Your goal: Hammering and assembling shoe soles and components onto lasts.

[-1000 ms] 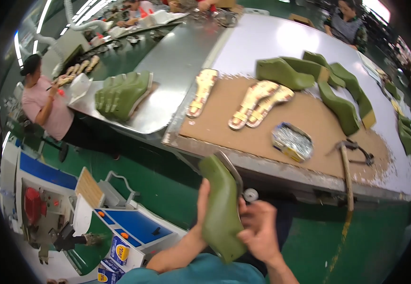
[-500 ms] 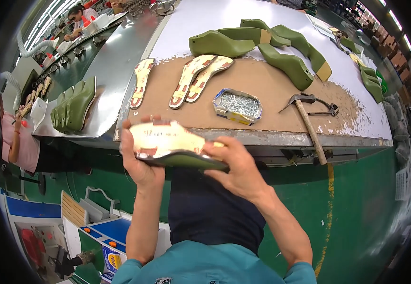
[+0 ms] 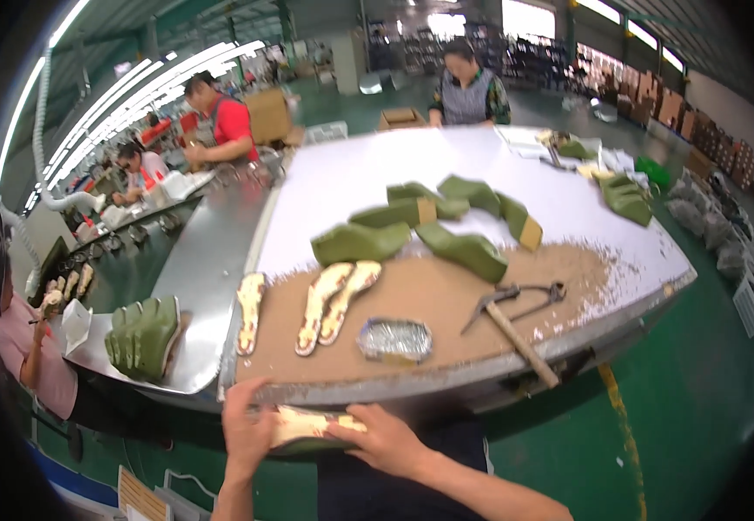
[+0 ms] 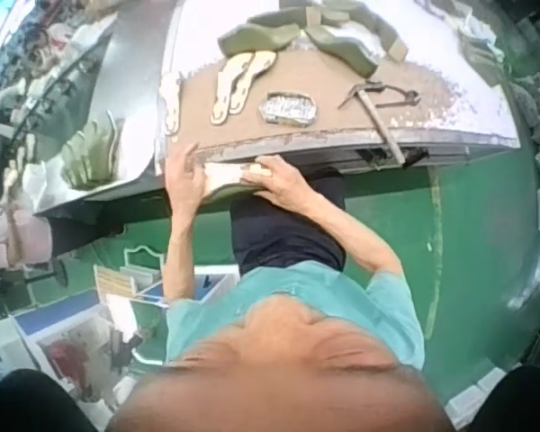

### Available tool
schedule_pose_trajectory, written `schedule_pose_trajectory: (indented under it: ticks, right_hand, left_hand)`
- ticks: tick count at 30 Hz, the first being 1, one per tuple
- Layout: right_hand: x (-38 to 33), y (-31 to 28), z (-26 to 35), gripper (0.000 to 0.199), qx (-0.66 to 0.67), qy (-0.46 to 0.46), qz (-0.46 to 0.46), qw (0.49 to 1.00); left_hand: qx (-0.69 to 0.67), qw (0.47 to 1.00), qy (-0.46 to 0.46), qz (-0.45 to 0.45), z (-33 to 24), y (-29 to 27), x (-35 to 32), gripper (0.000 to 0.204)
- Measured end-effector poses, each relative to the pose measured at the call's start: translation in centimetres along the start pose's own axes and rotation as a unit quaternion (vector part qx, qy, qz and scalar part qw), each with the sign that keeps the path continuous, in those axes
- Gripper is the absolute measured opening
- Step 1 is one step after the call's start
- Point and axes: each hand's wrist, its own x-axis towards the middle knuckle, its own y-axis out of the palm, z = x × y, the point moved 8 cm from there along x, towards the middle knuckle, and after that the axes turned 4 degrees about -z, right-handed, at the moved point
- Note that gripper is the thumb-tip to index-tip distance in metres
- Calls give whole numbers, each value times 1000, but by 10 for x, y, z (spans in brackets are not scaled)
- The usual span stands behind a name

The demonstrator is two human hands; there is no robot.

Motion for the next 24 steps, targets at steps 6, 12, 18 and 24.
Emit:
schedule_pose_trajectory:
  ticks: [6, 12, 18, 24]
  right_hand:
    - [-26, 14, -17, 60, -52, 9, -11, 999]
    - [-34, 24, -26, 60, 73, 130, -47, 988]
    - [-15, 5, 1, 62, 8, 50, -47, 998]
    - [-16, 1, -3, 61, 11, 61, -68, 996]
  left_hand:
    - [-10, 935, 182, 303, -70, 193, 63, 34]
    - [70, 901, 161, 396, -82, 236, 91, 27]
    - [-9, 933, 133, 335, -41, 250, 93, 24]
    - [-39, 940, 91, 327, -41, 250, 94, 25]
